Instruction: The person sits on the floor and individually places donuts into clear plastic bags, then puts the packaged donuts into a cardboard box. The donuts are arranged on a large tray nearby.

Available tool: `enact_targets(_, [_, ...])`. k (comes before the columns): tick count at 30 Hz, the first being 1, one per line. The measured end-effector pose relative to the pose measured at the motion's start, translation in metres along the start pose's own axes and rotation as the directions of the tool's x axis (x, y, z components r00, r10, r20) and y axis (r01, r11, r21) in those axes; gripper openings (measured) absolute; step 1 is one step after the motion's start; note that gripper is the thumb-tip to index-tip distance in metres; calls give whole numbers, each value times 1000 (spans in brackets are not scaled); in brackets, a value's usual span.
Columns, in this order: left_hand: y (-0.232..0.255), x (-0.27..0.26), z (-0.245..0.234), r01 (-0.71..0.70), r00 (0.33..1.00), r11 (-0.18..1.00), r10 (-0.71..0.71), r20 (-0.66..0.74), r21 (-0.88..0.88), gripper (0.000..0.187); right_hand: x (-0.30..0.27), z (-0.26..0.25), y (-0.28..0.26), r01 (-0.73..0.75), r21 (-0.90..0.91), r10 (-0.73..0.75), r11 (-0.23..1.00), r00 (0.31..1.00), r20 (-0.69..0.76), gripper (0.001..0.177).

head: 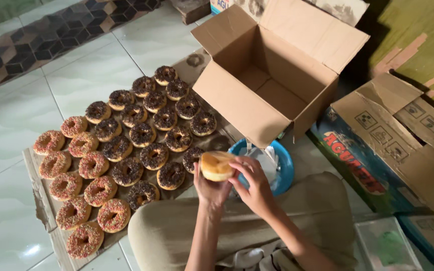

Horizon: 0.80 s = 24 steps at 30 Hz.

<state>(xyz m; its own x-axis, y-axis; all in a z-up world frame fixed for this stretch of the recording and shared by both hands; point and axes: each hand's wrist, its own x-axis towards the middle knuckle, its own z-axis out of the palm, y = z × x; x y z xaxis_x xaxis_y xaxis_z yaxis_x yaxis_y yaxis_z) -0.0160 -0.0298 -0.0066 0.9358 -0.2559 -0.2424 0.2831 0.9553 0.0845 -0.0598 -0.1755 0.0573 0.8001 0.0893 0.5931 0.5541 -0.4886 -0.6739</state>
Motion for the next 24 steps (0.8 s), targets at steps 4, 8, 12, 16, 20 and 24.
enact_targets(4, [-11,1,-20,161,983,986,-164,88,31,77,11,-11,-10,122,-114,-120,986,993,21,14])
enact_targets(8, [-22,0,-40,70,961,897,58,-271,437,56,-2,-19,5,-83,92,86,992,996,-25,6])
enact_targets(12, [-42,1,-52,-122,971,857,208,-120,501,34,-11,-23,42,-396,354,439,848,897,-49,4])
enact_targets(16, [-53,-4,-55,-292,941,783,338,19,549,14,-26,-23,71,-359,700,533,617,845,-36,14])
enact_targets(20, [-50,-2,-40,-234,959,792,284,-1,564,11,-37,-16,82,-346,733,571,586,818,-69,17])
enact_targets(24, [-38,-8,-25,-145,987,835,158,22,531,13,-51,-24,104,-419,753,601,507,798,39,15])
